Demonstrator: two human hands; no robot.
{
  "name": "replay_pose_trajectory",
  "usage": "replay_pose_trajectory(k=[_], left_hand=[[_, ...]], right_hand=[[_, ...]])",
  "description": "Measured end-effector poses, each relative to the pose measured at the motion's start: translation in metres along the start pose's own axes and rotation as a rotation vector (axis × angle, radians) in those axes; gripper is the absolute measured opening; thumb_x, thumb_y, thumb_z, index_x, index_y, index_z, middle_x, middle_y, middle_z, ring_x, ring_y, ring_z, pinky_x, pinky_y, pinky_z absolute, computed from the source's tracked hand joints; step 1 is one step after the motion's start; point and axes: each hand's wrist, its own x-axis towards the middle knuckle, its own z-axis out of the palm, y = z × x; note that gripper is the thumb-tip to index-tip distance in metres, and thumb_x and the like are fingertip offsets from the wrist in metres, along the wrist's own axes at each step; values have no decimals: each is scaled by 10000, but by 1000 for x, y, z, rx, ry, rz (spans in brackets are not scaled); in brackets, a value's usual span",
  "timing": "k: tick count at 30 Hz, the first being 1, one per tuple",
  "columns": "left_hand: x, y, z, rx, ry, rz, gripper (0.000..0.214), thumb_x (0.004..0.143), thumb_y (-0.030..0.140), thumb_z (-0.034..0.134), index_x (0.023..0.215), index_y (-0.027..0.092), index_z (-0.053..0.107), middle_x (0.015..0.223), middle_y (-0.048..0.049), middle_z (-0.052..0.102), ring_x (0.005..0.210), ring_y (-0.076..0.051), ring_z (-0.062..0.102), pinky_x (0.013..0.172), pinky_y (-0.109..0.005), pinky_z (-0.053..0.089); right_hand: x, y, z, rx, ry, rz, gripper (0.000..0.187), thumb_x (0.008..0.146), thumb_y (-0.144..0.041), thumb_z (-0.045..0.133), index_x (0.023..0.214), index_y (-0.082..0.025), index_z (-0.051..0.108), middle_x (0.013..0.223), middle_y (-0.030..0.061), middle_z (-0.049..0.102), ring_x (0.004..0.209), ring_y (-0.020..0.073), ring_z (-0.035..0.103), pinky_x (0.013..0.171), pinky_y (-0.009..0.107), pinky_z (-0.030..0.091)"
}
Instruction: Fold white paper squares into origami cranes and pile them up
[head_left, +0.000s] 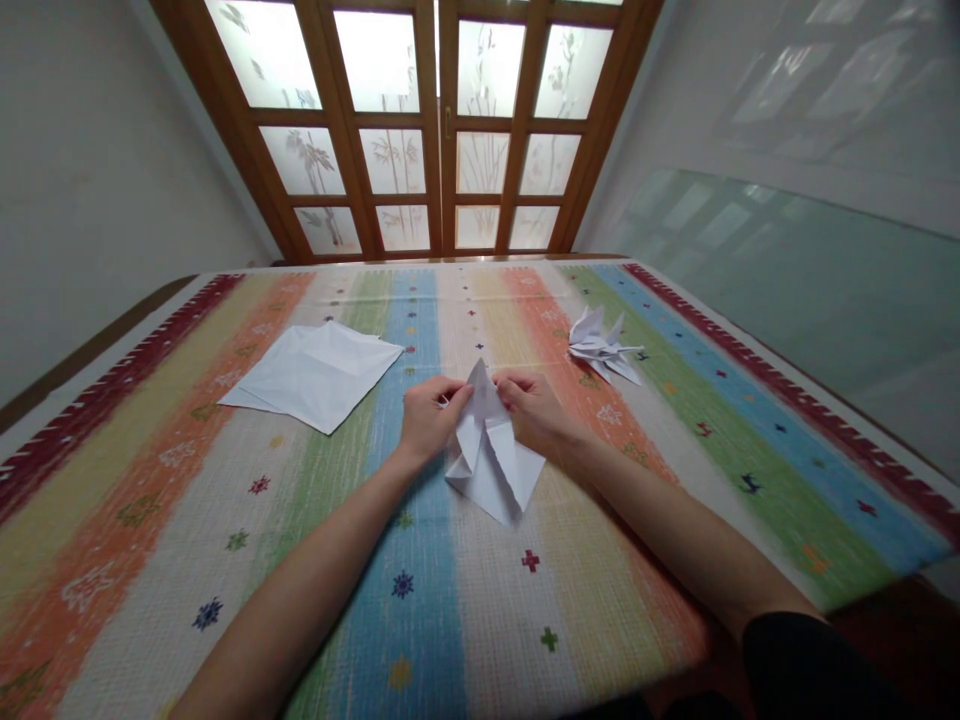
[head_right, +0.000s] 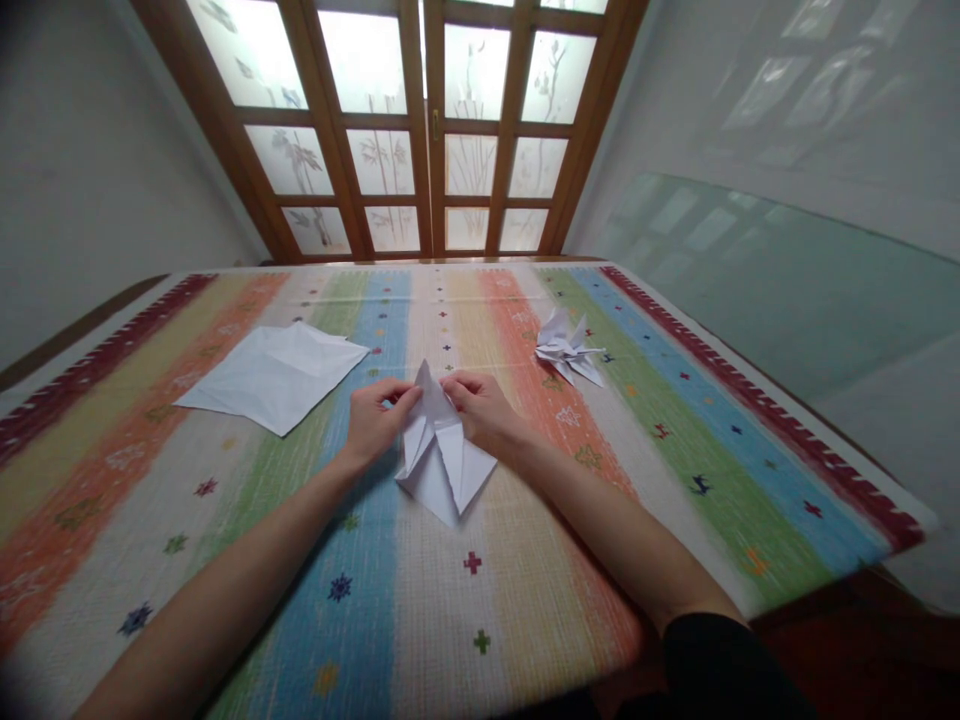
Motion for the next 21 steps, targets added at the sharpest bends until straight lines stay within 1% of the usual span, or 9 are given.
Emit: replay_pose_trajectory(k=[2,6,10,12,17,21], left_hand=[[-1,2,-1,3,9,-16,190,835,280,621,719,173,728,674,-15,709,590,-125,591,608,-255,465],[-1,2,-1,-2,33,-40,176,820,269,638,707,165,725,667,-14,706,580,-124,595,602,-248,463],[-1,2,-1,11,44,-17,160,805,248,653,685,172,727,650,-10,706,569,-122,597,600,-242,463],[-1,2,-1,24,48,0,156,800,241,658,675,178,728,644,-10,707,567,-123,598,602,-241,464],[-1,3,-1,29,63,67,149,797,237,662,676,188,735,645,-12,713,568,-126,600,606,-245,465],[-1,4,-2,11,59,78,147,796,249,666,680,192,736,644,-13,712,561,-125,594,598,-244,462]], right_hand=[[1,-6,1,-7,10,-2,395,761,-571,656,719,-181,702,633,-4,605,540,101,482,518,238,394],[0,-13,5,11,36,-2,295,725,-482,719,788,-194,736,714,13,679,586,111,542,564,247,447],[-1,-15,8,-38,82,-24,216,726,-404,719,809,-208,757,791,33,728,671,137,611,621,261,477],[-1,-15,9,-87,111,-48,194,742,-383,702,807,-210,763,822,44,740,695,147,628,624,263,477],[-1,-14,10,-191,203,-113,200,782,-380,664,816,-211,764,777,44,736,649,148,614,575,261,458],[-2,-13,13,-238,241,-132,214,791,-394,664,810,-201,754,708,31,709,600,139,583,553,260,443]])
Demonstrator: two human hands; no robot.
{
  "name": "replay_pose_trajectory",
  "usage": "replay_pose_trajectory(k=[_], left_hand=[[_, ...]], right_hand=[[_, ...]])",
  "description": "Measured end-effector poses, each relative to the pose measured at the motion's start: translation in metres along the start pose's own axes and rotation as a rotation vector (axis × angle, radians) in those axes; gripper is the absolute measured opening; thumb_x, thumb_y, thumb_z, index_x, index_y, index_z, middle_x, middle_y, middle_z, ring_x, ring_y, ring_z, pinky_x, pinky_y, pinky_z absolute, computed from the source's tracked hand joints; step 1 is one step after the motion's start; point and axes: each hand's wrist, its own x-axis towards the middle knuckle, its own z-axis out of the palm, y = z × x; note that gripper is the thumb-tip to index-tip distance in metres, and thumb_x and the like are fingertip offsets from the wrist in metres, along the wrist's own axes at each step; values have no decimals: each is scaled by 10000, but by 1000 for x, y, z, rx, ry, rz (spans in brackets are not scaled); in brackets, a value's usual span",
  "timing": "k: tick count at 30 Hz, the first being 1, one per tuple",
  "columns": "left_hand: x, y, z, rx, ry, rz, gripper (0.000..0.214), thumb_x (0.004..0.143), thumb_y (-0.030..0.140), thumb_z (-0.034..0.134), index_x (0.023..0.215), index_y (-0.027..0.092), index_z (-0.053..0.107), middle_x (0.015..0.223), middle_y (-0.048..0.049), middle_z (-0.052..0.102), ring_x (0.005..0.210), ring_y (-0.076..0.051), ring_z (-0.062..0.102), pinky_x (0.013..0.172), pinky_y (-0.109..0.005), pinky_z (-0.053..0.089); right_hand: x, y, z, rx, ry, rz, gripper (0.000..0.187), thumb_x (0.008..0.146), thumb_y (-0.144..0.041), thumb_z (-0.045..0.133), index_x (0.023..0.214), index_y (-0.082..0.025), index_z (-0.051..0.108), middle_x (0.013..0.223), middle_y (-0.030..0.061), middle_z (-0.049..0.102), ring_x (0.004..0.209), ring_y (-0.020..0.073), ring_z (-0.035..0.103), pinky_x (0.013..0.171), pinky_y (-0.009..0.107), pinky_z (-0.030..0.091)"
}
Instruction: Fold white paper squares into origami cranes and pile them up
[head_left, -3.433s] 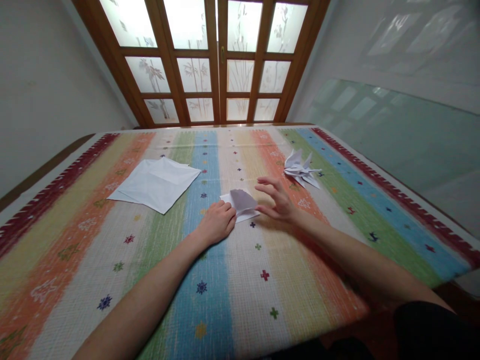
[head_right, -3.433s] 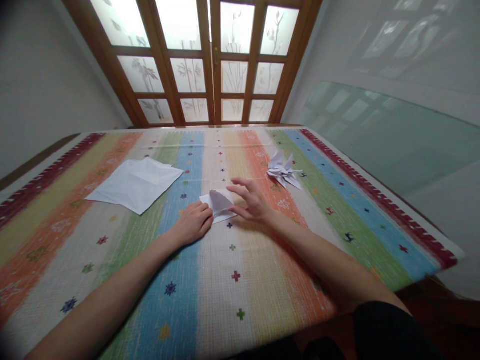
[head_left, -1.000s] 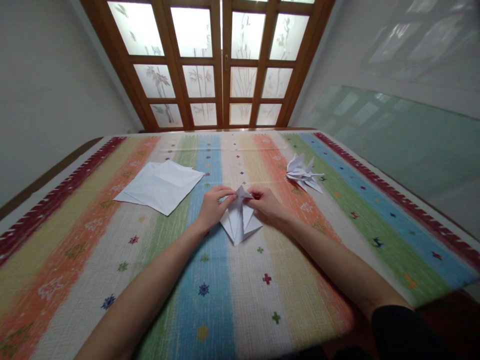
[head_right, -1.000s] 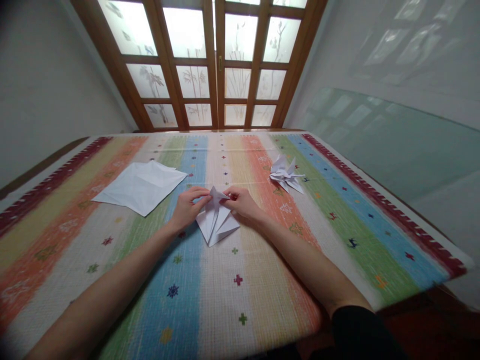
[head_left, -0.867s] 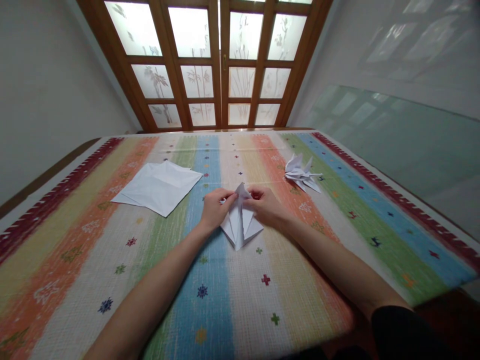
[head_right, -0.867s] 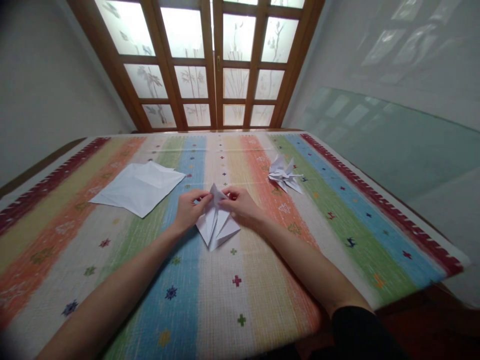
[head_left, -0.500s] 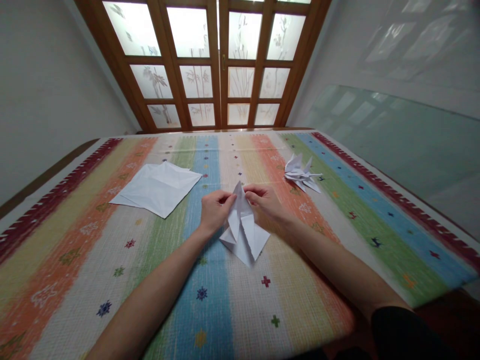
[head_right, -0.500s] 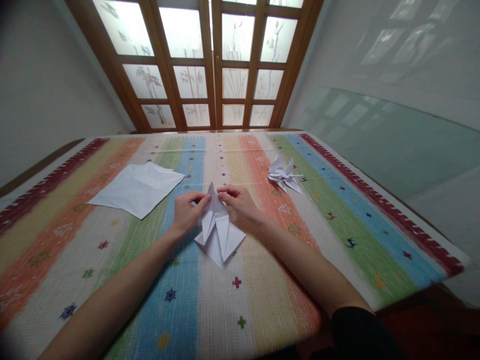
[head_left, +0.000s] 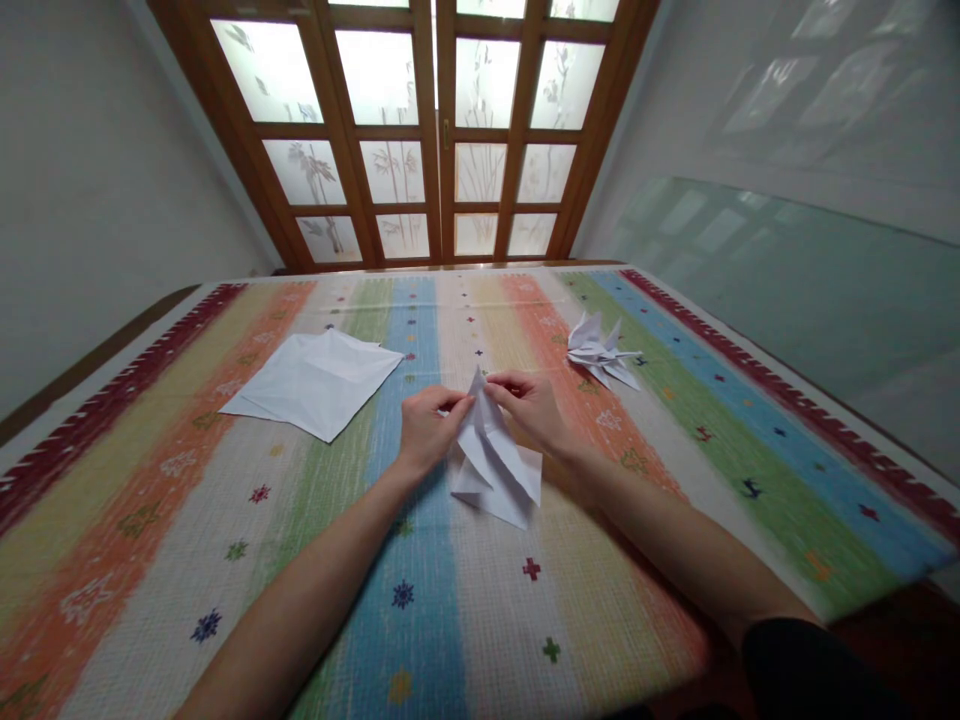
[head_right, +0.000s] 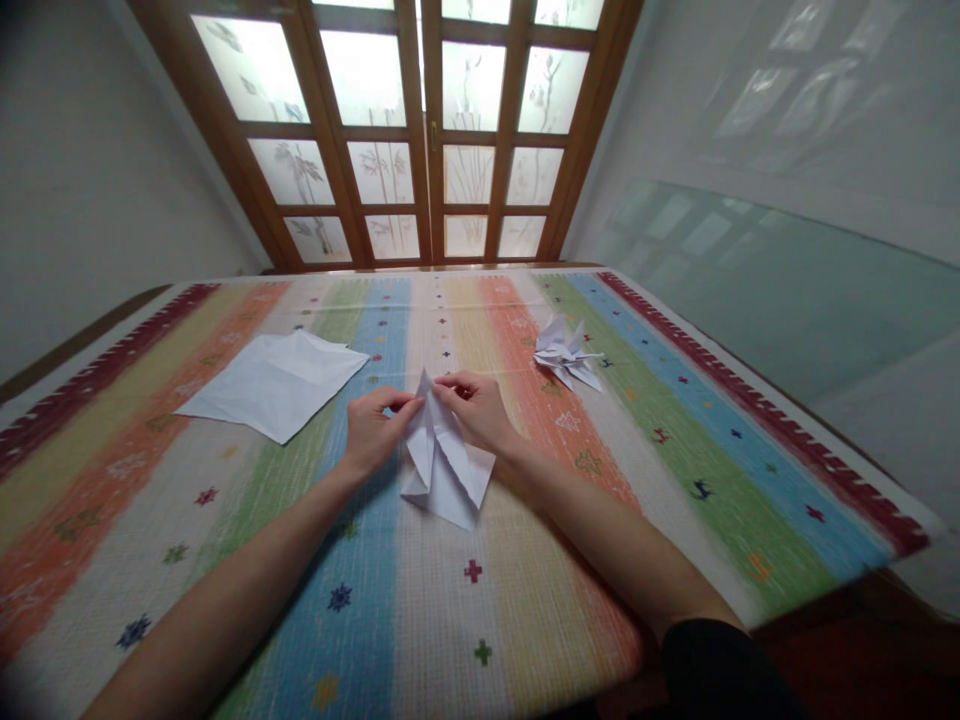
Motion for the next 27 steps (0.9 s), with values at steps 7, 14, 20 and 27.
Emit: replay_pose_trajectory(k=[7,14,20,27], left_hand=[[0,1,1,-84,-11,-42,177,790,294,672,662,180,714,635,-12,692,560,-120,571,587,-238,449],[2,3,3,-232,24,-116,196,793,356,670,729,187,747,662,-7,699,578,-118,572,580,-229,448],[2,1,4,-254,68,-163,193,757,360,709,663,195,746,625,-5,697,565,-127,584,574,-242,455],[1,5,6,-248,123,-206,157,723,326,735,634,198,744,610,-5,702,559,-130,598,576,-247,457]], right_hand=[[-2,0,7,78,47,25,229,777,-404,679,758,-181,726,663,23,672,581,127,546,531,249,412],[-4,-4,8,122,8,-2,255,769,-438,701,735,-185,717,665,20,670,570,118,538,530,244,413],[-6,-5,10,114,9,3,280,757,-465,710,714,-188,705,640,17,662,557,123,541,519,247,416],[-7,-6,13,140,31,32,275,754,-463,708,726,-189,707,674,22,677,596,133,572,554,257,448]])
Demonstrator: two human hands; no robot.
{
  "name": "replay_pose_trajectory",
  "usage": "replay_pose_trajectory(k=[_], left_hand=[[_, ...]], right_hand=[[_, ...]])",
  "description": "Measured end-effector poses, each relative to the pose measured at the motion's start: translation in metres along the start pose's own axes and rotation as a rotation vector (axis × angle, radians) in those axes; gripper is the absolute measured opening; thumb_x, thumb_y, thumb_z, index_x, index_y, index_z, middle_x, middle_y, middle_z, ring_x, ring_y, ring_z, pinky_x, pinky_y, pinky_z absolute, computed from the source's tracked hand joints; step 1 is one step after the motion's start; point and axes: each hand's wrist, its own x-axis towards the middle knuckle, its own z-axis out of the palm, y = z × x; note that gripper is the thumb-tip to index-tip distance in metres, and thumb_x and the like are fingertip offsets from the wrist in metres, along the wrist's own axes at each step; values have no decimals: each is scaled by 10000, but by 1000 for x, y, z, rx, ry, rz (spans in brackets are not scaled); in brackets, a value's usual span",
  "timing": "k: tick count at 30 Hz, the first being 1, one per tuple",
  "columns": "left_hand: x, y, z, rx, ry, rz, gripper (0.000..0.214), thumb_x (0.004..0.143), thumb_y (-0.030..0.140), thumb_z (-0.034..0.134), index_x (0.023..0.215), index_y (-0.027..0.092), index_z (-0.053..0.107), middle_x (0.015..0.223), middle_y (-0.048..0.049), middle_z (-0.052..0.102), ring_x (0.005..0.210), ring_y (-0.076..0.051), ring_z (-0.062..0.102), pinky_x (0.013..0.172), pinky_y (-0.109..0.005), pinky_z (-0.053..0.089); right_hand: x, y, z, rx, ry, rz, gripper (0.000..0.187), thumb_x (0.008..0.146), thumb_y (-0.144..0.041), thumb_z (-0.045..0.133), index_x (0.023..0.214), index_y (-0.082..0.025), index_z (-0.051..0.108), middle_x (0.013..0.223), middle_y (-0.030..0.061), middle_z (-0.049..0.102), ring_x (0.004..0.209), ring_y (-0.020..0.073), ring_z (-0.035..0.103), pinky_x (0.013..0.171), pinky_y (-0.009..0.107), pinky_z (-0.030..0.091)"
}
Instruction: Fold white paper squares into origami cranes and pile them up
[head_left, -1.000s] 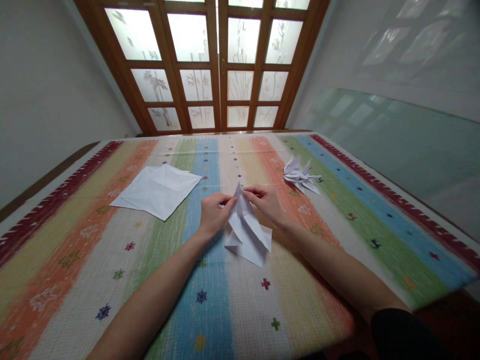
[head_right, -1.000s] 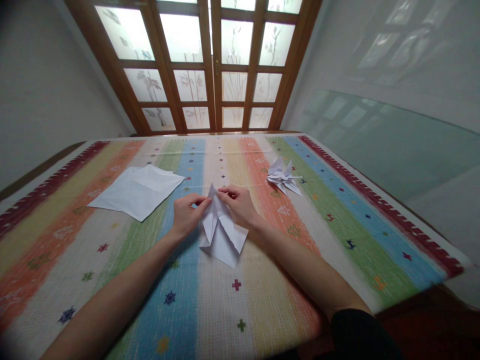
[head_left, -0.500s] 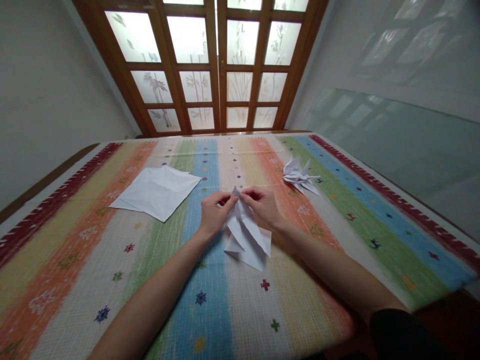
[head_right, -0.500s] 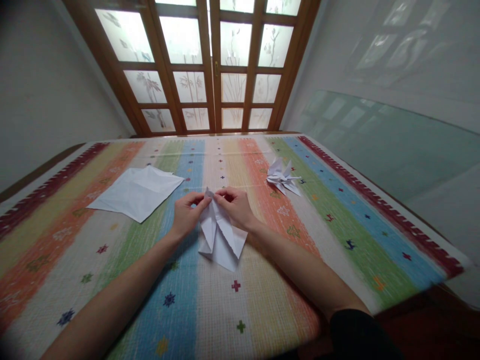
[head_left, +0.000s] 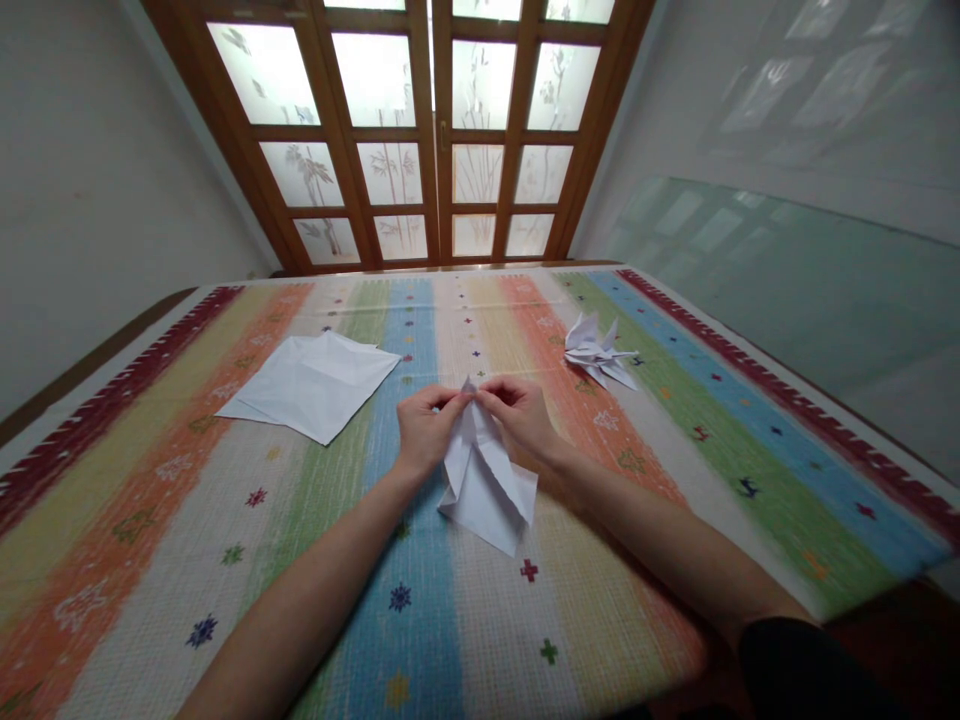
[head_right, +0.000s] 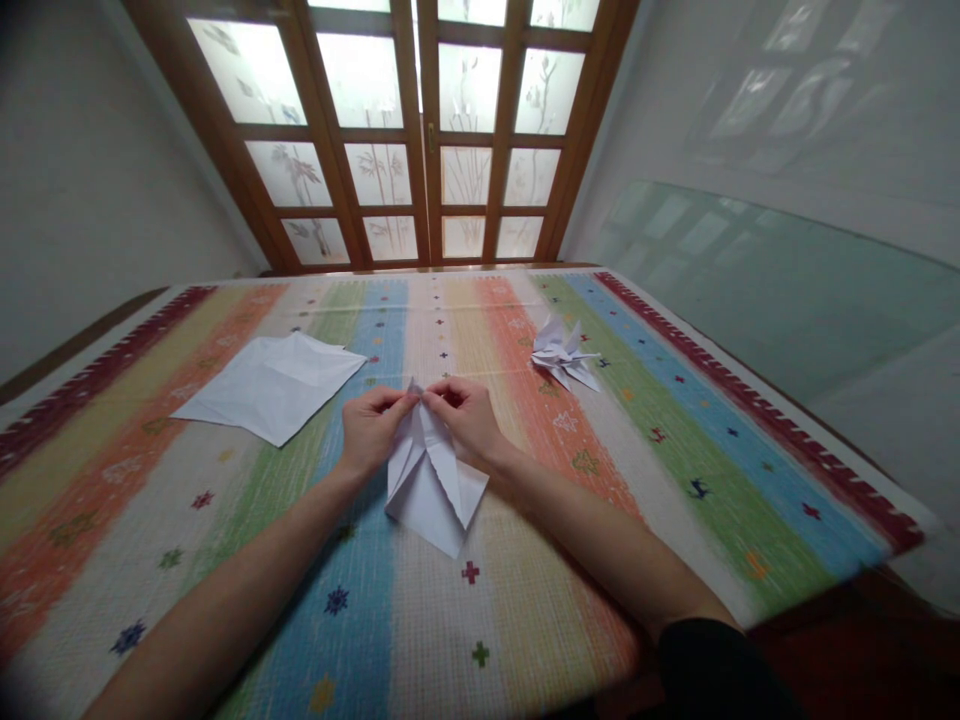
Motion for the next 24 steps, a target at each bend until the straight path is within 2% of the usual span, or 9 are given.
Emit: replay_pose_trajectory(k=[4,9,14,18,24], left_hand=[[-1,2,2,-6,13,-64,157,704,335,748,642,191,746,621,-9,710,560,-135,601,579,-252,468],[-3,4,4,-32,7,-132,178,708,347,740,666,174,743,632,-17,714,568,-137,606,581,-251,476],[-3,4,4,-76,-25,-118,197,719,359,723,705,163,732,662,-28,714,583,-137,610,592,-254,487],[-1,2,3,-116,4,-93,201,734,356,706,781,163,740,726,-37,728,643,-145,634,624,-254,500],[-2,3,4,-82,30,-69,154,729,322,704,723,169,726,677,-17,706,618,-136,612,612,-248,487]], right_hand=[[1,-2,2,40,3,16,269,756,-462,701,786,-195,722,753,36,710,671,149,614,604,267,476],[2,-6,4,9,-1,6,236,776,-423,684,747,-189,695,719,26,688,656,146,606,602,266,469],[1,-6,4,-19,25,0,266,799,-444,650,728,-188,668,690,17,661,635,139,580,569,256,449],[0,-6,5,-22,-3,-3,288,802,-465,648,733,-185,658,692,15,653,629,131,566,575,252,444],[-2,-7,7,-37,-4,-15,275,803,-446,640,725,-182,648,683,13,639,629,131,566,577,251,437]])
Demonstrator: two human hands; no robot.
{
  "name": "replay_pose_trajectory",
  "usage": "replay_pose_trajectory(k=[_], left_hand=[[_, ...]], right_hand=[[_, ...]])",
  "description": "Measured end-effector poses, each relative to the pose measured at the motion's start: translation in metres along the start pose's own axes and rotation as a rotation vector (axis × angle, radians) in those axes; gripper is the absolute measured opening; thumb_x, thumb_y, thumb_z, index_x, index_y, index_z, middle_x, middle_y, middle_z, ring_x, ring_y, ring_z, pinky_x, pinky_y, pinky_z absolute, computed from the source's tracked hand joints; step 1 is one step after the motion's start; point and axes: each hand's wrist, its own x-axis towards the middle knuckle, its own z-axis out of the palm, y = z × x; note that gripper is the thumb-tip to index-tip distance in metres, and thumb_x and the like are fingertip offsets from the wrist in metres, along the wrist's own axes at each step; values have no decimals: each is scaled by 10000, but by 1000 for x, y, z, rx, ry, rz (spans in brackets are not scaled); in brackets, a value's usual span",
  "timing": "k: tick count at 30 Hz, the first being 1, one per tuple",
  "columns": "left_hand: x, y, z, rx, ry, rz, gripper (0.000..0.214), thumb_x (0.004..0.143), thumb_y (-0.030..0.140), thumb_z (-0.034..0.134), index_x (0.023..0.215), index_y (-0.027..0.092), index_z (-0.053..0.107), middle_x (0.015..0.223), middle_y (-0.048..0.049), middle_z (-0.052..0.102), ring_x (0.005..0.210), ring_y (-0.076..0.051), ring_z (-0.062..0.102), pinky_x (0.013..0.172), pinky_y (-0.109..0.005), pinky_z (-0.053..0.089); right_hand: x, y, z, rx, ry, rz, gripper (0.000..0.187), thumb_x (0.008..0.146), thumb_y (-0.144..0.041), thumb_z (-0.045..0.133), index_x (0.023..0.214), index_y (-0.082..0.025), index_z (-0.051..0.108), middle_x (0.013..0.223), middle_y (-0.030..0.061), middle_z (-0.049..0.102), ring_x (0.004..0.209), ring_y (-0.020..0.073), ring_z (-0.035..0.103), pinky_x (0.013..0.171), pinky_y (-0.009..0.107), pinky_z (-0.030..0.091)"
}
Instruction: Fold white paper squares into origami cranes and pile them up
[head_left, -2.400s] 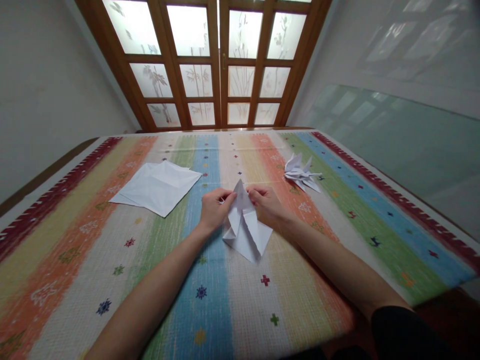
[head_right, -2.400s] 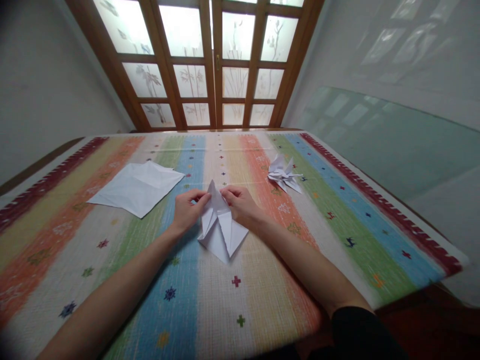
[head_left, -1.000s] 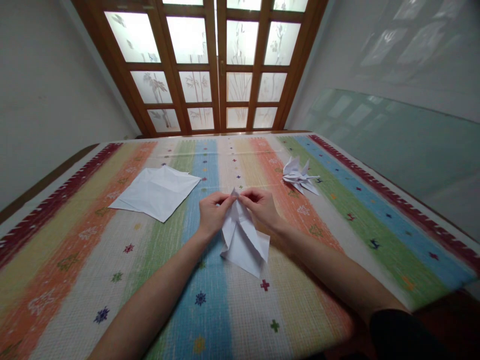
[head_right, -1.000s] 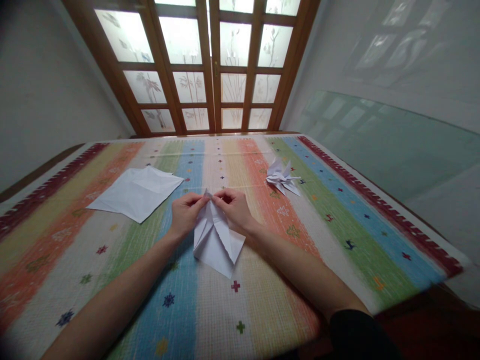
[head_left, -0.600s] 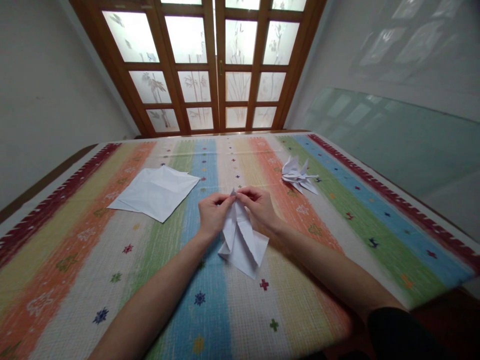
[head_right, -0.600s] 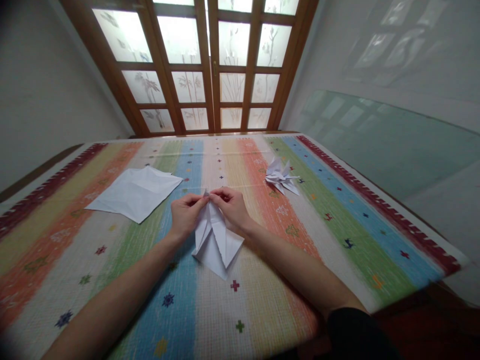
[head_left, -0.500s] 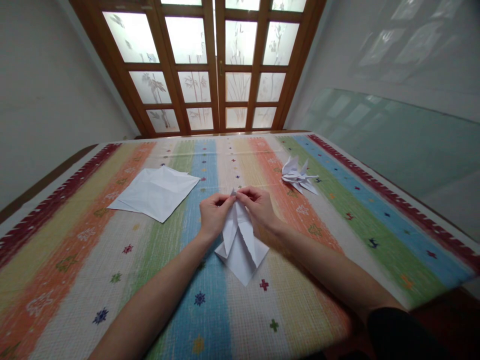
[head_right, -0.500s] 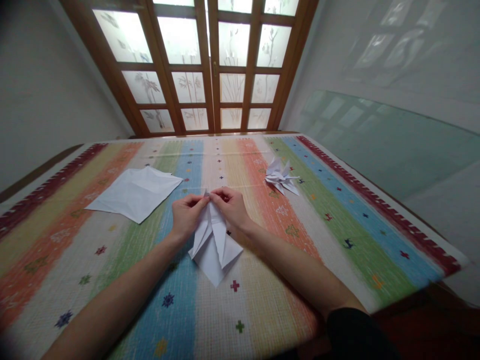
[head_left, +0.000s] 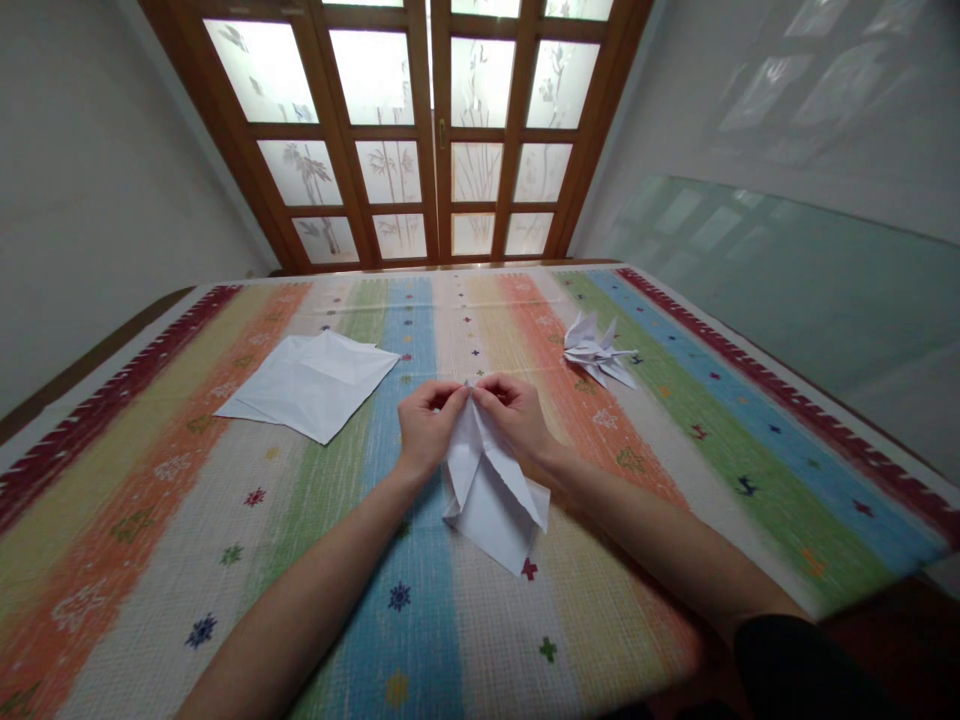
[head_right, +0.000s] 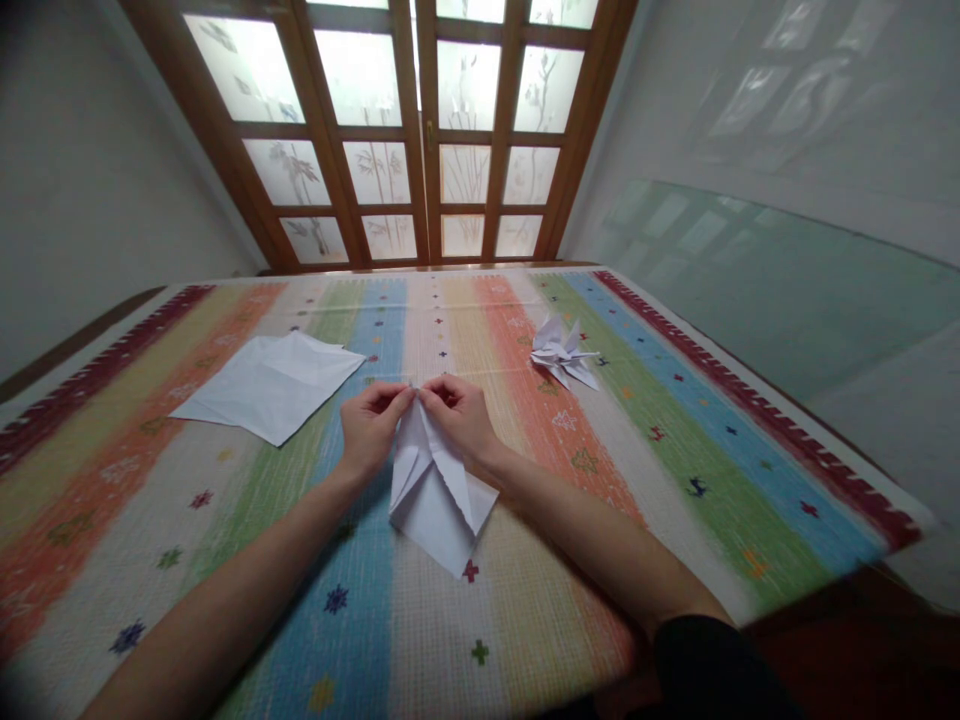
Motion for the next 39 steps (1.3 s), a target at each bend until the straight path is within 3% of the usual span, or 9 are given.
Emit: replay_pose_trajectory(k=[10,20,25,29,33,36,39], left_hand=[[-2,3,2,-59,-24,-28,161,714,326,721,754,170,729,709,-24,714,641,-141,620,644,-260,497],[-1,9,-1,-19,-2,23,187,734,363,672,681,183,679,645,0,665,613,-132,584,618,-250,472],[2,13,-4,-42,72,39,206,747,380,665,684,184,668,648,9,648,625,-131,572,628,-249,462],[4,14,-6,25,95,75,388,804,534,613,622,191,624,611,5,617,617,-136,560,633,-259,459],[9,7,-11,-38,-14,168,550,790,717,531,876,197,690,814,-51,699,754,-171,627,696,-282,484],[14,-6,-18,-63,-123,184,682,840,763,362,991,186,692,922,-102,725,827,-198,654,727,-315,493],[19,-20,-27,28,-283,144,752,839,784,295,1035,183,702,1022,-133,730,919,-234,668,804,-362,501]], right_hand=[[1,-3,-3,7,-17,-22,286,791,-458,657,699,-188,638,662,9,629,608,129,547,565,251,433],[-1,0,-5,-37,-175,-27,370,794,-545,647,710,-185,619,631,-8,587,571,109,513,537,230,402],[-6,8,-10,-100,-276,-74,271,811,-436,652,754,-171,642,634,-20,579,558,95,490,521,218,370],[-9,8,-10,-198,-273,-122,186,826,-332,627,720,-180,639,614,-29,561,549,95,457,526,223,349],[-6,10,-13,-302,-147,-220,152,836,-269,602,708,-196,638,627,-21,563,567,108,464,571,246,373],[-1,17,-20,-343,-40,-271,125,837,-246,583,730,-214,640,672,0,591,619,135,506,604,269,404],[2,26,-29,-385,-78,-300,109,834,-226,585,739,-221,637,734,23,622,686,159,553,638,285,438]])
